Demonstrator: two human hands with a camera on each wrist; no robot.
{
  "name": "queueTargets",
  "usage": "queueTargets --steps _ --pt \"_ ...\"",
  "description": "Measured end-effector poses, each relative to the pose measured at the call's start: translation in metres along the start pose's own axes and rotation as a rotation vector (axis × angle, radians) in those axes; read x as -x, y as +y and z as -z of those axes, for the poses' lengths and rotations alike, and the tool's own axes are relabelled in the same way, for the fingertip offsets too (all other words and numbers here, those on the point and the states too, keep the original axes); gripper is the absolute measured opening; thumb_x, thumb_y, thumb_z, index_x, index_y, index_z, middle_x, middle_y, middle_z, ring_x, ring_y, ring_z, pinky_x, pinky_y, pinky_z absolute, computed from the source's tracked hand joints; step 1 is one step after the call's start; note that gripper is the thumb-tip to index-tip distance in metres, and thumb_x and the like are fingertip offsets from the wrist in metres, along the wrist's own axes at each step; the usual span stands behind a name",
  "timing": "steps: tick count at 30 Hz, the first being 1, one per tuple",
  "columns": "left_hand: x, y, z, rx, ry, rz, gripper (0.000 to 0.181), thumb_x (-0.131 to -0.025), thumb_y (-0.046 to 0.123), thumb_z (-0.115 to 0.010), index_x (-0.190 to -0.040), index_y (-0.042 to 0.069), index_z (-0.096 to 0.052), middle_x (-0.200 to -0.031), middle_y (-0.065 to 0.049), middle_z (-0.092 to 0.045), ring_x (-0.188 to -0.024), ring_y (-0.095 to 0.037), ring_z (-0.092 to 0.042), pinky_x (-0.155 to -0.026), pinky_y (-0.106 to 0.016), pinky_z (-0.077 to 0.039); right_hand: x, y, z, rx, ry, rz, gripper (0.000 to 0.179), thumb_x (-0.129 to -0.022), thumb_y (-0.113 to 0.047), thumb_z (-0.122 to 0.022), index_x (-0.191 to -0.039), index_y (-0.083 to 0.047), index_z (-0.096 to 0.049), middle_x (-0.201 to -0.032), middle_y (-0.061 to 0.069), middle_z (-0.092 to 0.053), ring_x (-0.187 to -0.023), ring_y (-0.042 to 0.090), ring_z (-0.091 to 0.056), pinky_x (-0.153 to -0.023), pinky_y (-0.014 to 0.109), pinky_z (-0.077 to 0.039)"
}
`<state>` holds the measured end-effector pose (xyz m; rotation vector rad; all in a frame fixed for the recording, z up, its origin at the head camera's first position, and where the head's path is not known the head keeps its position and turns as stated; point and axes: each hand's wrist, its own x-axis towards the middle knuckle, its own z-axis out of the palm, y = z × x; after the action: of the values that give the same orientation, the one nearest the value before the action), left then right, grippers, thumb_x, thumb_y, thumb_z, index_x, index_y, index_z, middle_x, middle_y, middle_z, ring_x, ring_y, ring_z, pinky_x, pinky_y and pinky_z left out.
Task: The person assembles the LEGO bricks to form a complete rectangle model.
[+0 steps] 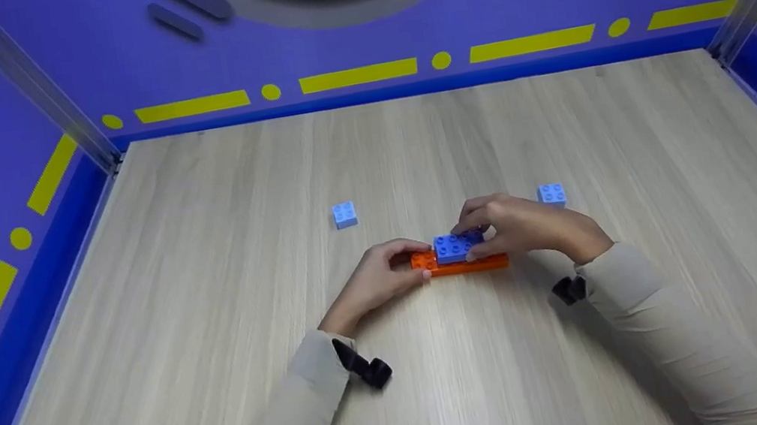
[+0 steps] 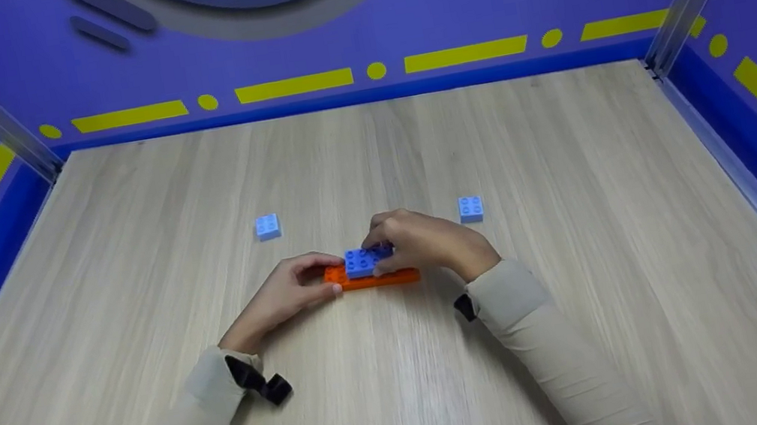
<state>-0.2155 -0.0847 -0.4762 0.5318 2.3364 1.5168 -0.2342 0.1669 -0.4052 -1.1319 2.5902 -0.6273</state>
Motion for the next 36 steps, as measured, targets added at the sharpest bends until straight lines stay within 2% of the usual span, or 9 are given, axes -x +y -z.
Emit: queueTargets --steps 27,36 --pt "0.0018 0.0018 0.0024 -0.030 -0.001 0.012 0.038 -0.082 0.016 -0.074 -0.119 0.016 -0.067 -0.125 0.000 -0.064 -0.123 -0.016 -0.053 -0.111 -0.036 -0.034 -0.0006 -0.0054 -0.0051 0.043 -0.005 0.021 0.033 -0.085 -0.018 -0.073 -0.115 -0.006 -0.069 -0.107 0.005 -0.064 -0.095 0.016 -0.062 -0.082 0.033 -0.055" --pt "0.0013 0.0018 0.0010 -0.037 -0.001 -0.010 0.038 -0.083 0.017 -0.074 -0.120 0.015 -0.067 -0.125 -0.001 -0.065 -0.121 -0.017 -0.054 -0.109 -0.036 -0.036 0.0005 -0.0055 -0.0051 0.047 -0.005 0.017 0.032 -0.085 -0.016 -0.073 -0.115 -0.005 -0.069 -0.106 0.005 -0.064 -0.094 0.016 -0.062 -0.082 0.034 -0.055"
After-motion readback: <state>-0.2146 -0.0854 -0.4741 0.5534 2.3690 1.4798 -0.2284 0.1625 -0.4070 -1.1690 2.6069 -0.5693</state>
